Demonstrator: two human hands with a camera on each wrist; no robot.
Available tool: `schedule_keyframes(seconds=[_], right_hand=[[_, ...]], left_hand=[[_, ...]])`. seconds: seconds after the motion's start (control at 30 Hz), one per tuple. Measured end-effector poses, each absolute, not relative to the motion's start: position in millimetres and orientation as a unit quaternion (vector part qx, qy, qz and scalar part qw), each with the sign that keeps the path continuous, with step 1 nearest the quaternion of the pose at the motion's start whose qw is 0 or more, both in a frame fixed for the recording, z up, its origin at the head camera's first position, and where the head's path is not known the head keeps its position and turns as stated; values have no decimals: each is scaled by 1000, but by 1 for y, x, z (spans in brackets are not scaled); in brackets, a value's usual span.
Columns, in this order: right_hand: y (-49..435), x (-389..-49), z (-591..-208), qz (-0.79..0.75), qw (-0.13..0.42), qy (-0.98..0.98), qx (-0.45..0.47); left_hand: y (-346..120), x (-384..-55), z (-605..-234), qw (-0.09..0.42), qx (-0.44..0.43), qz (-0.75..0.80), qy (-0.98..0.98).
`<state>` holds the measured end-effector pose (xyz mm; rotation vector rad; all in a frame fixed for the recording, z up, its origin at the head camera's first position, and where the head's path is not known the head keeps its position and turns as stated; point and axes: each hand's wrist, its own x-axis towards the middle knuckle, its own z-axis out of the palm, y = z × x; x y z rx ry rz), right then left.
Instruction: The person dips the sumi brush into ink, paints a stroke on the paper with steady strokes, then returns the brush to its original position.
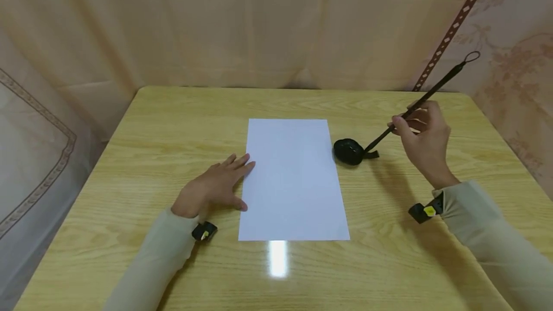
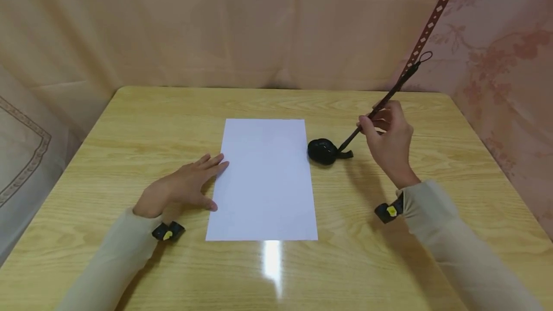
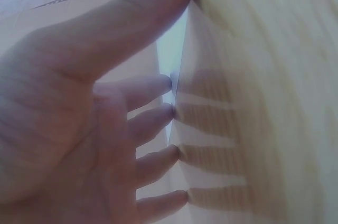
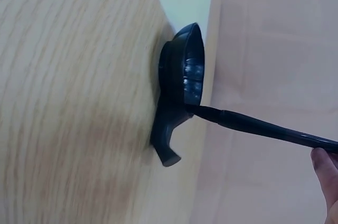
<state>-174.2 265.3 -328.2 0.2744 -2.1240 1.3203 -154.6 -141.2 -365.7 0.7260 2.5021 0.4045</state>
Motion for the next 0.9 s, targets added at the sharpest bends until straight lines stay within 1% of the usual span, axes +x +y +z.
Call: schedule_keyframes(seconds=[0.27, 0.53, 0.77, 0.9], right_hand=[[268, -173, -326, 498, 318, -800, 105], [263, -171, -327, 480, 295, -819, 106], [264, -174, -321, 490, 304, -810, 106], [262, -175, -323, 486, 296, -814, 118]], left_hand=[[-142, -155, -365, 247, 268, 144, 920], [-141, -155, -364, 248, 269, 143, 920], [-142, -155, -364, 244, 264, 140, 922], [-142, -154, -363, 244, 262, 142, 923]])
